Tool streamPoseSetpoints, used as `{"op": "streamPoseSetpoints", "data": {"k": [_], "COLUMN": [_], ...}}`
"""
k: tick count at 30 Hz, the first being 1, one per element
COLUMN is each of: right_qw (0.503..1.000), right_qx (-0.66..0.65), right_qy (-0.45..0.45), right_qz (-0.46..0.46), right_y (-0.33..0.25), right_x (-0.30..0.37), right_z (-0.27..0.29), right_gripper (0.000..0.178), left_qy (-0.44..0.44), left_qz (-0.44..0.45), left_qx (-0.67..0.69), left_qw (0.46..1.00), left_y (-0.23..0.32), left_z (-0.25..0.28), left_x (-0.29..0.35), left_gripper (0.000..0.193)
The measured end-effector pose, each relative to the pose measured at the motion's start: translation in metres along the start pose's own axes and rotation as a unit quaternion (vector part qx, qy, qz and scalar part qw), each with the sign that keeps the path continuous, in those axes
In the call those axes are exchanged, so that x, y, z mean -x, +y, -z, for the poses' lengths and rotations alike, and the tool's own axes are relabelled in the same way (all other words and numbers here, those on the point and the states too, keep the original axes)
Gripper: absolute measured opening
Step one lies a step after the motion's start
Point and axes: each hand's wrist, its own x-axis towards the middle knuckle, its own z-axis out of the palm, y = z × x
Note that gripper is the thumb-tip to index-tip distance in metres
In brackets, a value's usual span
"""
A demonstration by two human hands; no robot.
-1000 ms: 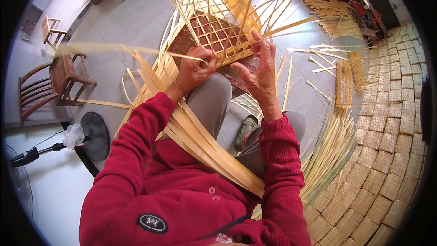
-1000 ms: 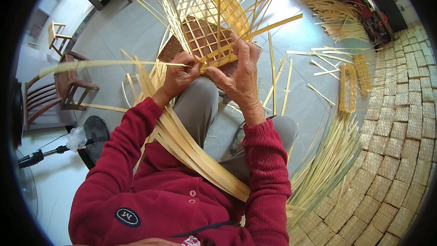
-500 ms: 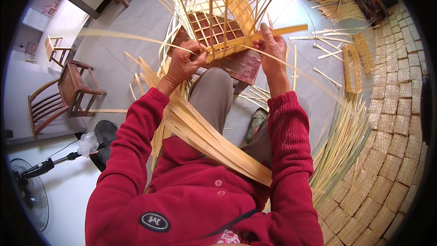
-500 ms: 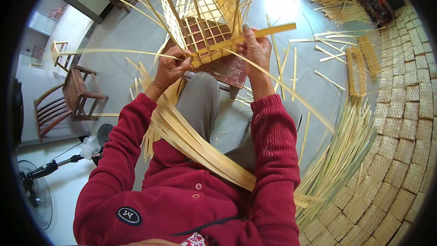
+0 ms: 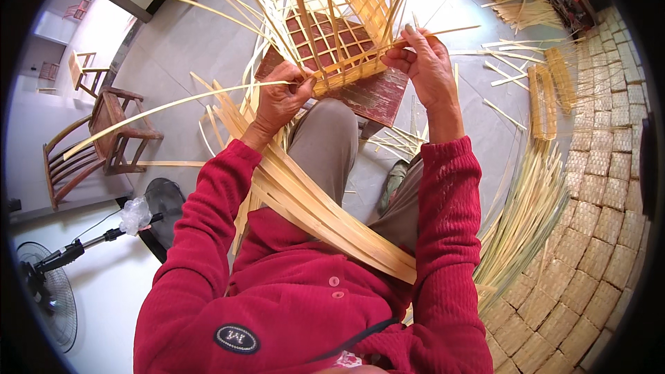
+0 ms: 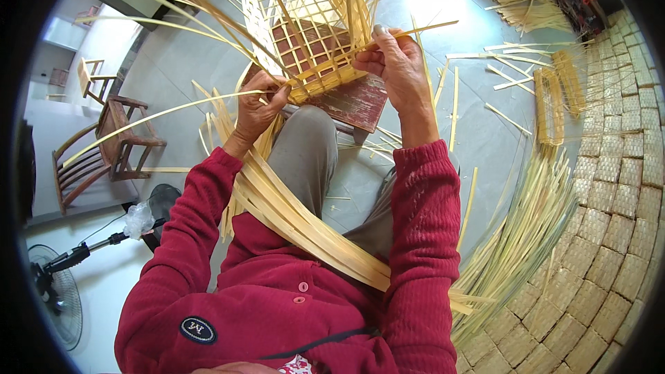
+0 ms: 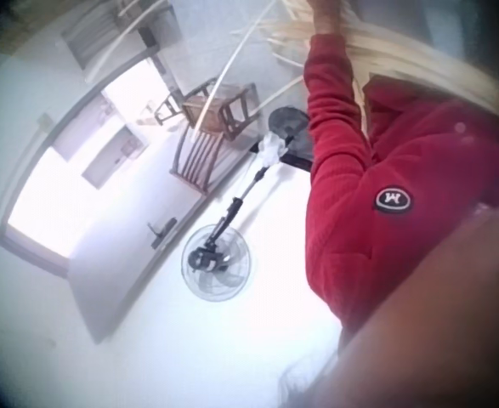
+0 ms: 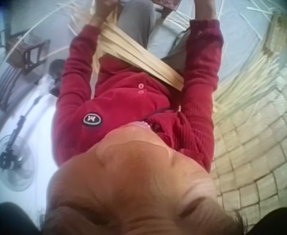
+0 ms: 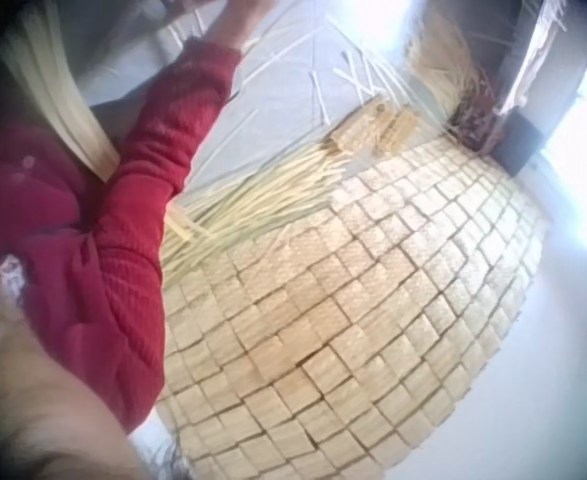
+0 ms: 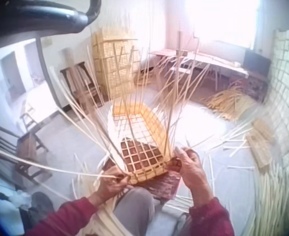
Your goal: The person weaves a basket by hand, interlacing thin bamboo strips through a pre-formed frame. They repeatedly pull and tuck the strips to build up the basket walls.
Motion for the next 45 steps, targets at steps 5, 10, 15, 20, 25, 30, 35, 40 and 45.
{"op": "streamPoseSetpoints", "data": {"k": [5, 10, 15, 20, 25, 30, 35, 40, 45], "right_qw": [0.991, 0.986, 0.984, 0.972, 0.984, 0.985, 0.986, 0.984, 0.983], "right_qx": [-0.126, -0.164, -0.156, -0.191, -0.138, -0.11, -0.091, -0.083, -0.083], "right_qy": [-0.018, 0.001, 0.08, 0.112, 0.079, 0.11, 0.065, 0.035, 0.032], "right_qz": [0.043, 0.035, -0.035, -0.074, -0.075, -0.078, -0.12, -0.153, -0.162], "right_y": [0.013, 0.038, 0.051, 0.06, 0.064, 0.065, 0.069, 0.07, 0.073], "right_x": [0.0, -0.011, -0.009, 0.0, -0.001, 0.008, 0.016, 0.031, 0.03], "right_z": [-0.003, 0.01, 0.017, 0.031, 0.042, 0.02, 0.03, 0.016, 0.011], "right_gripper": [0.011, 0.01, 0.015, 0.021, 0.024, 0.033, 0.027, 0.025, 0.023], "left_qy": [-0.008, -0.016, -0.035, -0.084, -0.129, -0.056, 0.065, 0.059, 0.041], "left_qz": [0.005, 0.0, 0.01, 0.026, 0.036, 0.013, -0.032, 0.095, 0.141], "left_qx": [-0.006, -0.014, -0.022, -0.006, 0.022, 0.065, -0.125, 0.029, 0.126], "left_qw": [1.0, 1.0, 0.999, 0.996, 0.991, 0.996, 0.99, 0.993, 0.981], "left_y": [0.0, -0.003, 0.004, 0.012, -0.001, -0.014, -0.015, -0.017, -0.012], "left_z": [-0.001, 0.0, 0.005, 0.013, 0.027, 0.025, 0.026, 0.029, 0.029], "left_x": [-0.002, -0.001, -0.003, -0.011, -0.015, 0.001, 0.01, 0.023, 0.027], "left_gripper": [0.008, 0.01, 0.005, 0.004, 0.009, 0.042, 0.061, 0.085, 0.099]}}
